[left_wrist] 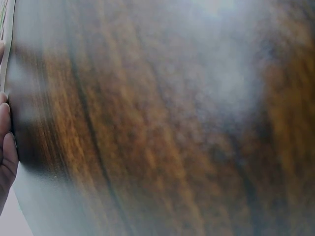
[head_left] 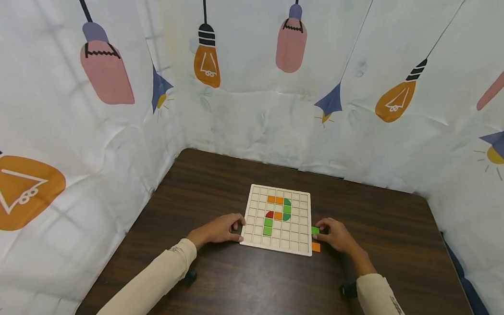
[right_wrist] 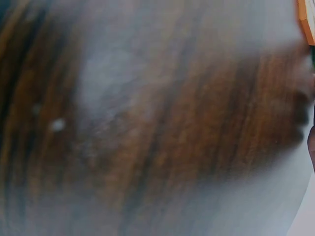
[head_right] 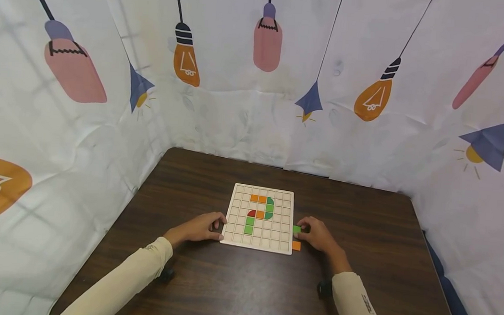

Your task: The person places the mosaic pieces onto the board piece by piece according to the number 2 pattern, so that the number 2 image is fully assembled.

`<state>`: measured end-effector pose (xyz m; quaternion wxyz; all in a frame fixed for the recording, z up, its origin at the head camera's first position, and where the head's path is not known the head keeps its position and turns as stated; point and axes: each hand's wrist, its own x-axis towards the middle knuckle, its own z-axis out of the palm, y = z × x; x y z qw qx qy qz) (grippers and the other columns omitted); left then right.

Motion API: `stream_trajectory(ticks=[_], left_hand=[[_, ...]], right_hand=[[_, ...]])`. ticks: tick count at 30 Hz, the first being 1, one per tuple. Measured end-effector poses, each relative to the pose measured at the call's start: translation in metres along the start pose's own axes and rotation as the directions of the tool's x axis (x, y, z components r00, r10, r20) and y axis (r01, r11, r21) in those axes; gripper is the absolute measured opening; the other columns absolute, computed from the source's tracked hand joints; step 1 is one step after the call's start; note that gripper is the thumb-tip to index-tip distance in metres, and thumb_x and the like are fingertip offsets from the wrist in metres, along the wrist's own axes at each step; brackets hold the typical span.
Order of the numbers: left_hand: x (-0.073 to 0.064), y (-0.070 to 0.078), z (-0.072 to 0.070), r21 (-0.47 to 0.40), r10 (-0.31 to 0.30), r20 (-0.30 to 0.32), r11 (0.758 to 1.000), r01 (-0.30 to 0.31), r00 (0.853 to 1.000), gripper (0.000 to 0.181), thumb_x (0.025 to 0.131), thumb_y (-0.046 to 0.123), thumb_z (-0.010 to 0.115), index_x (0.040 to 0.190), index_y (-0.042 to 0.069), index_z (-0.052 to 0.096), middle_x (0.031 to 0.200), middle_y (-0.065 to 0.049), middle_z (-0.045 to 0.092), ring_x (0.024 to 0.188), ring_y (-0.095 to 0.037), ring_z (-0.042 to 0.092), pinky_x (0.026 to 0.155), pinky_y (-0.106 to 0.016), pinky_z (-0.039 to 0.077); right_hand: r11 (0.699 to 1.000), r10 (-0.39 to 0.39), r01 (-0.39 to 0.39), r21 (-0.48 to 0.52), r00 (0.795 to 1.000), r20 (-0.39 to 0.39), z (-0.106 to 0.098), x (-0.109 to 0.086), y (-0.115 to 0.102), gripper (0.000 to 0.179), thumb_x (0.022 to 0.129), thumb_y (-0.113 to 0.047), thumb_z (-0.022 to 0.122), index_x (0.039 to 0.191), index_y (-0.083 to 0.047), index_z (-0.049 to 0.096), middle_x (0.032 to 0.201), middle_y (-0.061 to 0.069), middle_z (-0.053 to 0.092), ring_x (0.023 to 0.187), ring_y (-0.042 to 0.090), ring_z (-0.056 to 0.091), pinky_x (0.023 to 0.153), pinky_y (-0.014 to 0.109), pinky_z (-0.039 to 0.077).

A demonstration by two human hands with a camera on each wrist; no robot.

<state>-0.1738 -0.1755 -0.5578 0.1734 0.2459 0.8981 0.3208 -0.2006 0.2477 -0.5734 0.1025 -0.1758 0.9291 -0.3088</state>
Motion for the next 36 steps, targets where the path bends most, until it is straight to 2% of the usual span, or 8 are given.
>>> stream_trajectory(ticks=[4,12,17,25,30,36], left_hand=[[0.0,0.0,0.0,-0.004,-0.001,-0.002,1.0,0.001,1.0,0.042,0.089,0.03,0.078,0.122,0.013,0.058,0.097,-0.001,0.053,0.08,-0.013,0.05,0.074,-0.032,0.042],[0.0,0.001,-0.001,-0.002,-0.002,-0.007,1.0,0.002,1.0,0.042,0.089,0.03,0.078,0.122,0.013,0.058,0.096,-0.001,0.053,0.08,-0.013,0.05,0.075,-0.031,0.042],[-0.001,0.001,-0.001,-0.006,0.0,-0.006,1.0,0.0,1.0,0.042,0.089,0.031,0.078,0.122,0.013,0.058,0.096,0.0,0.053,0.08,-0.014,0.05,0.075,-0.032,0.042],[0.0,-0.001,0.002,0.005,-0.002,-0.006,1.0,0.002,1.0,0.042,0.089,0.031,0.078,0.121,0.014,0.058,0.096,0.0,0.053,0.081,-0.014,0.051,0.075,-0.031,0.042],[0.0,-0.002,0.003,0.015,-0.001,-0.01,1.0,0.001,1.0,0.042,0.088,0.031,0.079,0.122,0.015,0.059,0.095,0.001,0.053,0.08,-0.012,0.051,0.075,-0.03,0.042],[0.0,-0.001,0.002,0.019,0.011,-0.014,1.0,-0.01,1.0,0.042,0.089,0.031,0.078,0.122,0.014,0.058,0.095,0.001,0.053,0.079,-0.012,0.05,0.074,-0.029,0.042]], right_hand=[[1.0,-0.005,0.005,0.005,1.0,0.008,-0.002,-0.001,-0.003,0.031,0.087,-0.021,0.08,0.113,-0.007,0.069,0.1,0.003,0.064,0.092,0.017,0.056,0.08,0.038,0.046],[0.999,-0.035,0.035,-0.037,0.999,-0.006,-0.001,0.0,-0.008,0.023,0.089,-0.016,0.077,0.107,-0.006,0.068,0.097,0.004,0.063,0.089,0.018,0.057,0.078,0.035,0.046],[0.998,-0.003,0.004,-0.057,1.0,0.015,-0.002,0.001,-0.006,0.021,0.09,-0.019,0.076,0.104,-0.007,0.066,0.094,0.003,0.06,0.085,0.016,0.053,0.076,0.036,0.045],[0.998,0.069,-0.069,0.0,0.998,0.017,-0.003,0.0,-0.005,0.025,0.088,-0.025,0.079,0.101,-0.007,0.068,0.09,0.002,0.061,0.081,0.016,0.052,0.073,0.033,0.043],[0.998,0.058,-0.058,0.03,0.998,-0.002,-0.003,-0.001,-0.001,0.025,0.087,-0.025,0.08,0.1,-0.008,0.068,0.09,0.002,0.062,0.081,0.016,0.052,0.072,0.031,0.042],[0.999,0.029,-0.028,0.036,0.999,-0.015,-0.005,-0.004,0.002,0.029,0.086,-0.025,0.081,0.106,-0.008,0.069,0.091,0.0,0.062,0.084,0.015,0.053,0.078,0.033,0.043]])
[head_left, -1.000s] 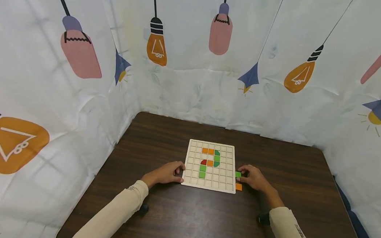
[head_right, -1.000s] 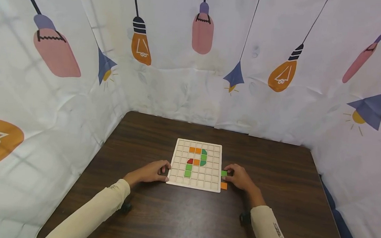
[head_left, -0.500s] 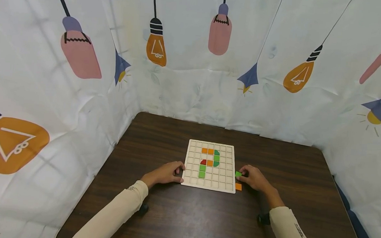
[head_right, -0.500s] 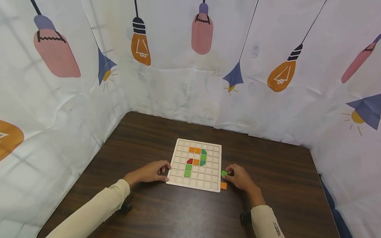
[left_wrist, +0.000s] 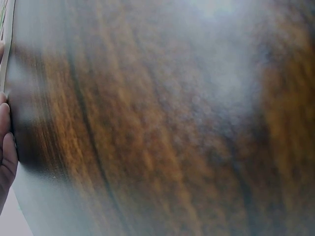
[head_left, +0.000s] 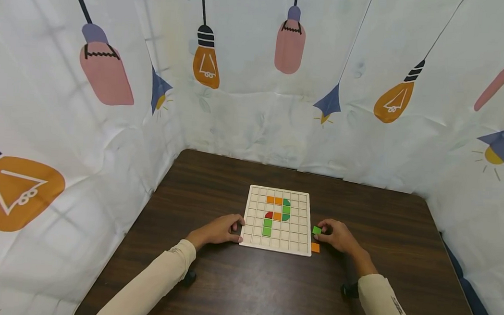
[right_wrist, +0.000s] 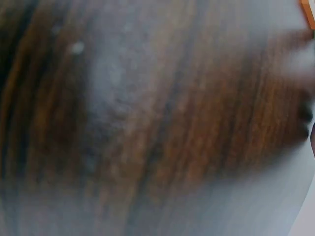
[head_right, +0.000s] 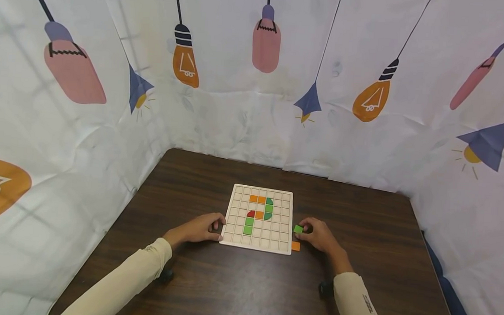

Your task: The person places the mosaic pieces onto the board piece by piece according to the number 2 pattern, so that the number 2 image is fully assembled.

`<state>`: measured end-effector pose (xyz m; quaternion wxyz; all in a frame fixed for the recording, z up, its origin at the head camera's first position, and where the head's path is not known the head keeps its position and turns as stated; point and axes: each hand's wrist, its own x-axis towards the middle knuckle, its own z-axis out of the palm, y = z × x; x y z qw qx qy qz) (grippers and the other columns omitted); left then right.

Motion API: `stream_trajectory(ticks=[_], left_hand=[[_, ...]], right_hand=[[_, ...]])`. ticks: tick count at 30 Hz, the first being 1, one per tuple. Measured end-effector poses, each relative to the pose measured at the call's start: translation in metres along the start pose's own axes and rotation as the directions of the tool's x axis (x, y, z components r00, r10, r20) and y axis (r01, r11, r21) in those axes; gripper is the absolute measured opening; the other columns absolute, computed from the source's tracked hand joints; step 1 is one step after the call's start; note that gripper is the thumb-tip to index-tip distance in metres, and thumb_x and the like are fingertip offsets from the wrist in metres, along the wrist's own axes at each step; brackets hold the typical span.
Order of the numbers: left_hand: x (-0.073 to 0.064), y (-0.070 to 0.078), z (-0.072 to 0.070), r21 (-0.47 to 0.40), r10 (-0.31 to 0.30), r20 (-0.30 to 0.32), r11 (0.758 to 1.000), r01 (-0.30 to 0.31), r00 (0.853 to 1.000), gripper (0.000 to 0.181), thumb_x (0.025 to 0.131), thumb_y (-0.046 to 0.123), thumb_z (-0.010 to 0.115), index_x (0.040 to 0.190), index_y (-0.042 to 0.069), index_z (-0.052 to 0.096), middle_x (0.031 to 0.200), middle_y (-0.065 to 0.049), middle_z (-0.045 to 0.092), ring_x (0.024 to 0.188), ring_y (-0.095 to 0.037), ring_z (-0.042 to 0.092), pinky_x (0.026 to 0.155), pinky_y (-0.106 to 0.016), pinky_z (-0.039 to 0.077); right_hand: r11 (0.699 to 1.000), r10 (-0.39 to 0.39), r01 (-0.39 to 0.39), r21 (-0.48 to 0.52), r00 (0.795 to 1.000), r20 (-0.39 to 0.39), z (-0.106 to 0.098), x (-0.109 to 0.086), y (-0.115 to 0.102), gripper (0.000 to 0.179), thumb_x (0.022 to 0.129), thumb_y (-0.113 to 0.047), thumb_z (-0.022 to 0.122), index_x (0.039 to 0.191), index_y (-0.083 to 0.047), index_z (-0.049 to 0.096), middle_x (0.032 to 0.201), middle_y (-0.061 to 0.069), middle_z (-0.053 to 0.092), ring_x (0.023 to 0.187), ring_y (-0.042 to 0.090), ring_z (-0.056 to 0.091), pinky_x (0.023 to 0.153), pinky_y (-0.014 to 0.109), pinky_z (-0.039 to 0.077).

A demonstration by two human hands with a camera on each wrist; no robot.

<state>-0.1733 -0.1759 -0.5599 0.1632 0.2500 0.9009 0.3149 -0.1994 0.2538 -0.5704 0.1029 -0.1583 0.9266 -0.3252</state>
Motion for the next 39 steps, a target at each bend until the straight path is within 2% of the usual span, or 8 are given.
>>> stream_trajectory(ticks=[6,10,17,27,33,39], left_hand=[[-0.001,0.002,-0.002,-0.015,-0.013,0.004,1.0,0.013,1.0,0.042,0.089,0.03,0.078,0.122,0.014,0.058,0.095,0.001,0.053,0.079,-0.012,0.05,0.074,-0.03,0.042],[-0.002,0.003,-0.002,-0.018,-0.018,0.007,1.0,0.018,1.0,0.042,0.089,0.03,0.078,0.123,0.013,0.058,0.096,0.0,0.053,0.08,-0.012,0.05,0.075,-0.031,0.042],[-0.002,0.004,-0.002,-0.027,-0.023,0.009,0.999,0.023,1.0,0.043,0.089,0.029,0.078,0.124,0.013,0.058,0.097,0.0,0.053,0.081,-0.013,0.05,0.076,-0.032,0.042],[-0.002,0.005,-0.003,-0.021,-0.016,0.013,1.0,0.016,1.0,0.043,0.09,0.029,0.077,0.124,0.012,0.058,0.097,-0.001,0.053,0.082,-0.014,0.051,0.076,-0.032,0.042],[-0.002,0.005,-0.003,-0.018,-0.015,0.012,1.0,0.016,1.0,0.043,0.09,0.029,0.077,0.124,0.013,0.058,0.097,-0.001,0.054,0.082,-0.015,0.052,0.076,-0.032,0.042],[-0.002,0.005,-0.003,-0.016,-0.019,0.012,1.0,0.019,1.0,0.042,0.089,0.029,0.078,0.123,0.013,0.058,0.097,-0.001,0.053,0.083,-0.015,0.051,0.077,-0.032,0.042]], right_hand=[[1.0,-0.015,0.015,-0.027,1.0,0.026,-0.002,0.001,-0.002,0.026,0.088,-0.023,0.079,0.106,-0.007,0.069,0.095,0.002,0.064,0.088,0.016,0.056,0.081,0.038,0.047],[0.996,-0.019,0.024,-0.085,0.998,0.053,-0.001,0.002,-0.002,0.024,0.091,-0.021,0.076,0.108,-0.006,0.066,0.101,0.005,0.062,0.091,0.019,0.057,0.083,0.042,0.049],[0.991,0.007,-0.001,-0.134,0.999,0.041,0.0,0.0,-0.003,0.025,0.094,-0.02,0.073,0.113,-0.006,0.064,0.112,0.011,0.06,0.103,0.026,0.06,0.092,0.05,0.049],[0.988,0.034,-0.027,-0.154,0.998,0.044,-0.005,0.004,-0.008,0.028,0.092,-0.022,0.075,0.112,-0.006,0.066,0.109,0.008,0.066,0.104,0.027,0.063,0.092,0.052,0.049],[0.986,0.007,-0.002,-0.164,0.999,0.031,-0.006,0.001,-0.01,0.033,0.091,-0.024,0.075,0.116,-0.002,0.069,0.11,0.009,0.067,0.104,0.029,0.063,0.093,0.053,0.05],[0.989,-0.013,0.014,-0.145,1.0,0.008,-0.006,-0.001,-0.009,0.03,0.09,-0.025,0.076,0.111,-0.003,0.071,0.105,0.007,0.067,0.097,0.025,0.063,0.087,0.05,0.051]])
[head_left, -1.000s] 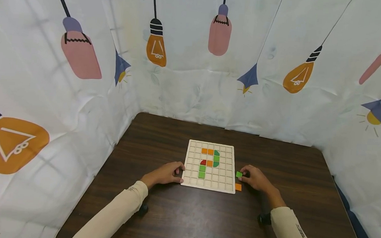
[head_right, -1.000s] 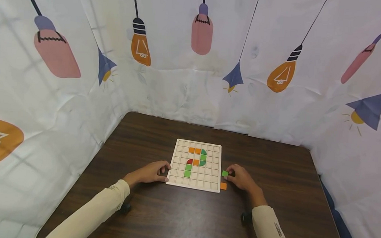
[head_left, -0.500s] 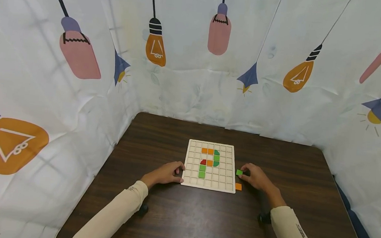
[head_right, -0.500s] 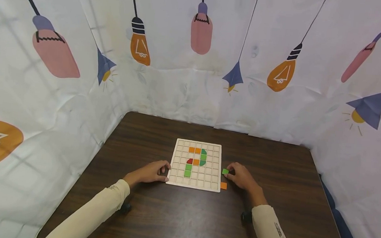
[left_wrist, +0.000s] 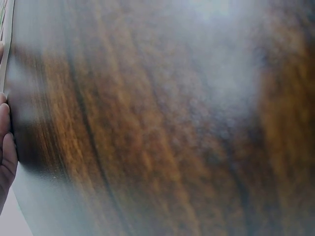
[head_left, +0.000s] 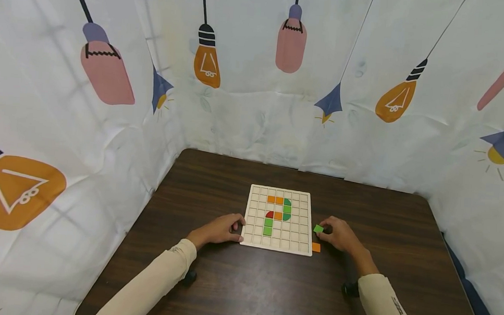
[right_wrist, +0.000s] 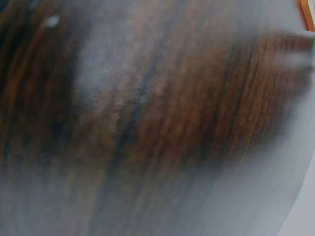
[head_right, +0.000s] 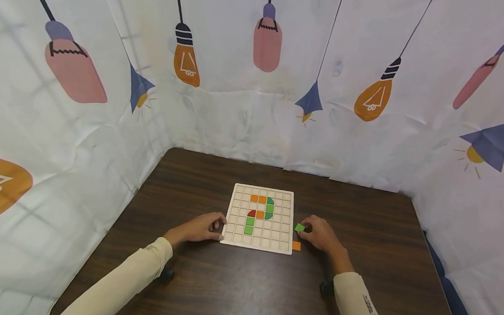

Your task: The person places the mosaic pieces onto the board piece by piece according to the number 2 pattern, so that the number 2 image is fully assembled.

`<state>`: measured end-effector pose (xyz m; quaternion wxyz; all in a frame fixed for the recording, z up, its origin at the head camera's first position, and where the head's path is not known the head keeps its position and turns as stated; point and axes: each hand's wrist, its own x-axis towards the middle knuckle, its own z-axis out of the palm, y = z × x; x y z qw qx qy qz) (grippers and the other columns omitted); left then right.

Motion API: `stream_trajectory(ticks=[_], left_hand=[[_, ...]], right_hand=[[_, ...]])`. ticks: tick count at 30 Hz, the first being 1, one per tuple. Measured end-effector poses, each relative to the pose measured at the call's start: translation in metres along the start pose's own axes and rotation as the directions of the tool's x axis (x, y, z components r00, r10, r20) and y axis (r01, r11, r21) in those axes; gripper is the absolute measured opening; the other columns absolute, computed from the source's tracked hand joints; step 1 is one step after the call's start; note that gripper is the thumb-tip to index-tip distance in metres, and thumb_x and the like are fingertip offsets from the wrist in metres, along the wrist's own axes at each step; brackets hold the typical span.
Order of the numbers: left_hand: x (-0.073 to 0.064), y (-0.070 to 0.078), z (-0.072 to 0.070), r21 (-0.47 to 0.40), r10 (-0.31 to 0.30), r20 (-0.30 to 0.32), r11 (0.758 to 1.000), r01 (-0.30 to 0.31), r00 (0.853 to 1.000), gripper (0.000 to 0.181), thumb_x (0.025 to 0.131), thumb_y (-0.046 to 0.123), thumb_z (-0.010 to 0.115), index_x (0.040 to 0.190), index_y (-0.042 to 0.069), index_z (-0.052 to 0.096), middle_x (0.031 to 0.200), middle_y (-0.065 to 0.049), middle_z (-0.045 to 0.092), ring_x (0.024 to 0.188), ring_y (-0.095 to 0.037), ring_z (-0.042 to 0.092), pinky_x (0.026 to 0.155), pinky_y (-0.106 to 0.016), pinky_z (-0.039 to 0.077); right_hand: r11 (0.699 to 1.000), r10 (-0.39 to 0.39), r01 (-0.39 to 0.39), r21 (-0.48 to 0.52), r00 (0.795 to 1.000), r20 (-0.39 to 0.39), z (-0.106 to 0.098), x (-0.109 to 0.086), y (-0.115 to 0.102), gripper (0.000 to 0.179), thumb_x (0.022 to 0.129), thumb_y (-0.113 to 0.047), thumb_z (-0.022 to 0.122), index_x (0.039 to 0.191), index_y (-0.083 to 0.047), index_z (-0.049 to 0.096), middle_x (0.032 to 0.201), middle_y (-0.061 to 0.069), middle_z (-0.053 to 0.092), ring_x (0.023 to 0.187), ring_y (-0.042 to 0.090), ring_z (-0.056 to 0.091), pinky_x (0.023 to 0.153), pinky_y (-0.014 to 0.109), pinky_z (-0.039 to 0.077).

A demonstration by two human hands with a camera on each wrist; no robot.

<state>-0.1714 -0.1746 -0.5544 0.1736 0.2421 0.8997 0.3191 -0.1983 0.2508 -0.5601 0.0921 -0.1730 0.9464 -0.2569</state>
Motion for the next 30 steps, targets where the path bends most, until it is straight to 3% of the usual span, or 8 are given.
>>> stream_trajectory(ticks=[5,12,20,30], left_hand=[[0.001,-0.001,0.001,0.011,0.0,0.0,1.0,0.0,1.0,0.042,0.089,0.029,0.078,0.123,0.013,0.058,0.097,0.0,0.053,0.082,-0.013,0.051,0.076,-0.032,0.042],[0.001,-0.001,0.001,-0.005,-0.001,0.001,1.0,0.001,1.0,0.042,0.089,0.029,0.078,0.123,0.013,0.058,0.097,0.0,0.053,0.082,-0.013,0.051,0.076,-0.031,0.042],[0.001,-0.002,0.0,-0.01,0.002,0.004,1.0,-0.002,1.0,0.042,0.089,0.029,0.078,0.123,0.013,0.058,0.097,0.0,0.053,0.083,-0.013,0.05,0.077,-0.031,0.042],[0.001,-0.002,0.0,0.001,0.006,0.001,1.0,-0.006,1.0,0.043,0.089,0.029,0.078,0.123,0.013,0.058,0.097,0.0,0.052,0.082,-0.014,0.05,0.076,-0.031,0.041]], right_hand=[[0.999,-0.005,0.008,0.052,0.999,-0.04,0.0,-0.001,-0.001,0.027,0.088,-0.027,0.078,0.106,-0.007,0.072,0.098,0.002,0.067,0.088,0.018,0.059,0.079,0.04,0.05],[0.984,-0.063,0.075,0.163,0.995,-0.076,0.002,0.002,-0.013,0.023,0.087,-0.022,0.079,0.104,-0.009,0.072,0.077,-0.004,0.061,0.068,0.009,0.052,0.06,0.025,0.043],[0.943,-0.168,0.171,0.286,0.985,-0.033,0.009,0.01,-0.041,0.026,0.088,-0.02,0.078,0.108,-0.005,0.071,0.068,-0.004,0.056,0.055,0.004,0.046,0.051,0.023,0.04],[0.943,-0.249,0.227,0.244,0.967,0.061,0.036,0.028,-0.067,0.027,0.088,-0.027,0.079,0.108,-0.01,0.073,0.063,-0.009,0.051,0.053,0.002,0.042,0.05,0.02,0.034]])
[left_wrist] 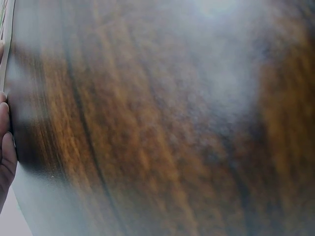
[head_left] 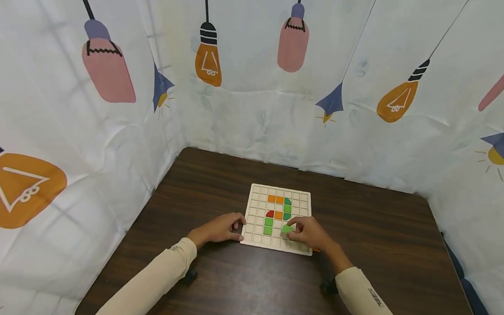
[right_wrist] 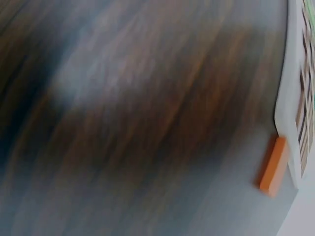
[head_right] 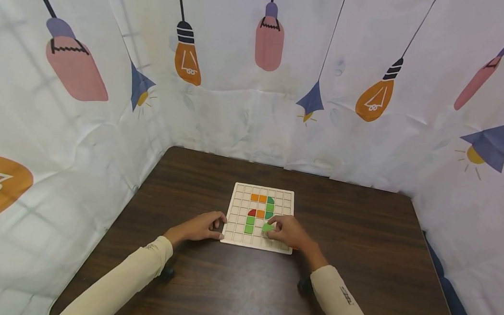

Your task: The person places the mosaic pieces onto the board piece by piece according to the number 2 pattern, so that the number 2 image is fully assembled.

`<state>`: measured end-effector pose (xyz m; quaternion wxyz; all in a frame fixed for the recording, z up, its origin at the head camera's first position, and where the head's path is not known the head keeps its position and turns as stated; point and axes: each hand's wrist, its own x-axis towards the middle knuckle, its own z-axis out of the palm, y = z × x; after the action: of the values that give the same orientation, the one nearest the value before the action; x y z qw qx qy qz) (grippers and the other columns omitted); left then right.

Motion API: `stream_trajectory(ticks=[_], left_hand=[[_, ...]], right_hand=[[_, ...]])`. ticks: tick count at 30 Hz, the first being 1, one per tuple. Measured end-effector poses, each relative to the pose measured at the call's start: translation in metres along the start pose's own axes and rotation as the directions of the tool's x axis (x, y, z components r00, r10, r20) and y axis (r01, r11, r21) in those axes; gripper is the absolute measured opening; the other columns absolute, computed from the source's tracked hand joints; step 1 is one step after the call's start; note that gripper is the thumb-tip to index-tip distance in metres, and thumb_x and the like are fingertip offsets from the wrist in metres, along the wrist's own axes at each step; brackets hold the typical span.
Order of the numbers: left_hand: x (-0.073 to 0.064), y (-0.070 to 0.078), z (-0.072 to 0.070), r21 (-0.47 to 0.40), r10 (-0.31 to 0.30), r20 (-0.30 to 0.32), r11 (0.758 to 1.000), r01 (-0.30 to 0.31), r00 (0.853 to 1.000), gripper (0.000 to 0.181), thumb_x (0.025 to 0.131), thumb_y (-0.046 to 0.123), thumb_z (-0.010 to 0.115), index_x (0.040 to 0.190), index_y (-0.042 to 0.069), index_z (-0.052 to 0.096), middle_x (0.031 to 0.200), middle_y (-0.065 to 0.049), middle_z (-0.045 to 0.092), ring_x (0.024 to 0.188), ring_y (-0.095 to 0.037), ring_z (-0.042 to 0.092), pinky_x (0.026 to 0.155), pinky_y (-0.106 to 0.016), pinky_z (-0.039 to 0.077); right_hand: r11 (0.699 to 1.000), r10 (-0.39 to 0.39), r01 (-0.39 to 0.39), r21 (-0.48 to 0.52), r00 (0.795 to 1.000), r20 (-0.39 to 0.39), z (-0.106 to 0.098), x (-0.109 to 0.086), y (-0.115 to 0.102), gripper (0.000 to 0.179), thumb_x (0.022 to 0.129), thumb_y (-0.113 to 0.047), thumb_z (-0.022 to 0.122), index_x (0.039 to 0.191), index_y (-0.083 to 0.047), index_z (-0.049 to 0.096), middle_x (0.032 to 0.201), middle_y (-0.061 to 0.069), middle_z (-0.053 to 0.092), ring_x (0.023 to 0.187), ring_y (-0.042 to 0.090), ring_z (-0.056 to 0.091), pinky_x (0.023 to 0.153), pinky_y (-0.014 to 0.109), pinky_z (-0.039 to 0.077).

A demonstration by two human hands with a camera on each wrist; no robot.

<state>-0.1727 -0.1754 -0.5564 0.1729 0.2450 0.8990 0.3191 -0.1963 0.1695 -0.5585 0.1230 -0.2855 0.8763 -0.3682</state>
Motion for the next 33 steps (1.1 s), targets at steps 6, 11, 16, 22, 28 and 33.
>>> stream_trajectory(ticks=[6,11,16,22,28,33], left_hand=[[0.0,0.0,-0.001,0.007,-0.003,0.002,1.0,0.003,1.0,0.042,0.089,0.03,0.078,0.123,0.013,0.058,0.097,-0.001,0.053,0.082,-0.014,0.051,0.076,-0.031,0.041],[-0.001,0.001,-0.001,0.007,-0.009,0.003,1.0,0.009,1.0,0.042,0.089,0.029,0.077,0.123,0.014,0.058,0.097,0.0,0.052,0.082,-0.014,0.05,0.076,-0.032,0.041],[-0.001,0.0,0.0,0.002,-0.005,0.003,1.0,0.005,1.0,0.042,0.09,0.031,0.077,0.124,0.014,0.057,0.097,0.0,0.053,0.082,-0.013,0.05,0.076,-0.032,0.042],[-0.001,0.0,-0.001,0.008,-0.002,0.005,1.0,0.002,1.0,0.042,0.09,0.03,0.077,0.124,0.014,0.058,0.097,0.0,0.053,0.082,-0.013,0.05,0.076,-0.032,0.042],[0.001,-0.002,0.0,0.012,-0.005,0.004,1.0,0.005,1.0,0.041,0.09,0.031,0.077,0.123,0.015,0.058,0.097,0.001,0.053,0.081,-0.013,0.05,0.076,-0.033,0.042],[0.001,-0.003,0.001,0.003,-0.007,0.004,1.0,0.007,1.0,0.041,0.09,0.032,0.077,0.122,0.016,0.058,0.098,0.001,0.053,0.082,-0.013,0.05,0.076,-0.033,0.042]], right_hand=[[0.996,-0.03,0.034,-0.085,0.998,0.048,0.012,0.009,-0.006,0.027,0.089,-0.028,0.077,0.109,-0.01,0.074,0.063,-0.012,0.054,0.052,0.0,0.042,0.05,0.02,0.036],[0.987,-0.061,0.071,-0.142,0.995,0.079,0.018,0.014,-0.011,0.028,0.091,-0.028,0.075,0.113,-0.01,0.074,0.064,-0.013,0.056,0.054,-0.001,0.045,0.053,0.021,0.041],[0.978,-0.053,0.07,-0.198,0.994,0.093,0.021,0.016,-0.013,0.03,0.092,-0.028,0.075,0.117,-0.011,0.074,0.065,-0.015,0.056,0.055,-0.001,0.047,0.055,0.021,0.043],[0.978,-0.025,0.041,-0.202,0.996,0.085,0.021,0.016,-0.014,0.03,0.091,-0.03,0.076,0.116,-0.013,0.073,0.066,-0.014,0.055,0.056,0.0,0.047,0.055,0.021,0.042],[0.983,-0.033,0.042,-0.18,0.998,0.052,0.022,0.013,-0.014,0.027,0.091,-0.027,0.076,0.112,-0.011,0.073,0.067,-0.012,0.056,0.056,0.001,0.047,0.053,0.021,0.04],[0.988,-0.072,0.071,-0.135,0.997,0.0,0.016,0.005,-0.008,0.025,0.093,-0.029,0.074,0.109,-0.01,0.073,0.065,-0.011,0.055,0.053,0.0,0.042,0.051,0.021,0.038]])
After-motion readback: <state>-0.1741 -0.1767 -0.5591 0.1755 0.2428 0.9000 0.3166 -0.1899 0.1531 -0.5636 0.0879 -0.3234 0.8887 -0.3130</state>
